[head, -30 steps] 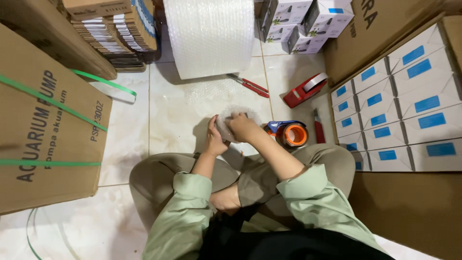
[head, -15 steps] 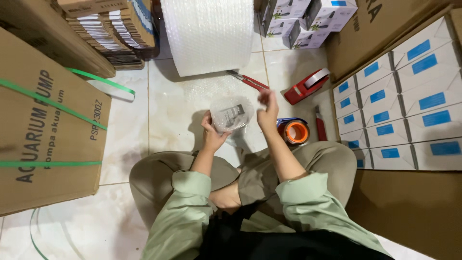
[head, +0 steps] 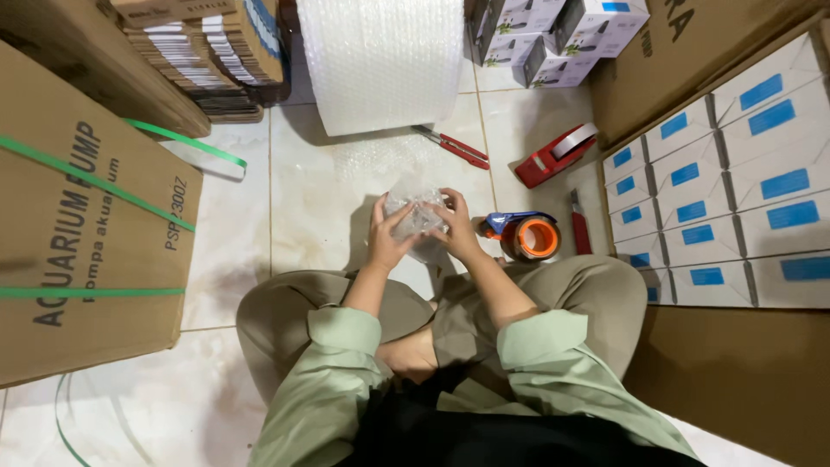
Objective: The person sits on the floor and wraps small white boxes with bubble wrap. They use a tape dispenser to secure the bubble wrap around each box and then place the wrapped items into a larger cardboard box.
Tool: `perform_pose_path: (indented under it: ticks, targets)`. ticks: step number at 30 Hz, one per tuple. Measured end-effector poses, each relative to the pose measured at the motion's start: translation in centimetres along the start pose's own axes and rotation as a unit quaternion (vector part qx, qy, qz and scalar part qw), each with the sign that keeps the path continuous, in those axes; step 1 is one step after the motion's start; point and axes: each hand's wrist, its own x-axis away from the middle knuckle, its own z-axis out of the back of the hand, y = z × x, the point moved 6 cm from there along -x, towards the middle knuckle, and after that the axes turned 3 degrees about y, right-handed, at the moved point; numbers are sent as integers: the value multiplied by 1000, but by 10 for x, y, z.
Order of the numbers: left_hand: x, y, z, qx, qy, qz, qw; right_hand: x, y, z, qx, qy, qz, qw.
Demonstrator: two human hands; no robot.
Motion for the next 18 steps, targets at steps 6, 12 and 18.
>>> perform_pose_path:
  ticks: [6, 12, 18]
  targets:
    - [-21, -12, 1, 24, 21, 12, 999, -12, 3, 1, 47, 53, -36, 997]
    - [-30, -41, -12, 154, -7, 122, 980, -19, 30, -6, -233, 108, -256, 932]
    - [-34, -6, -7, 328, -27, 206, 921, -34, 6, -13, -312, 45, -421, 851]
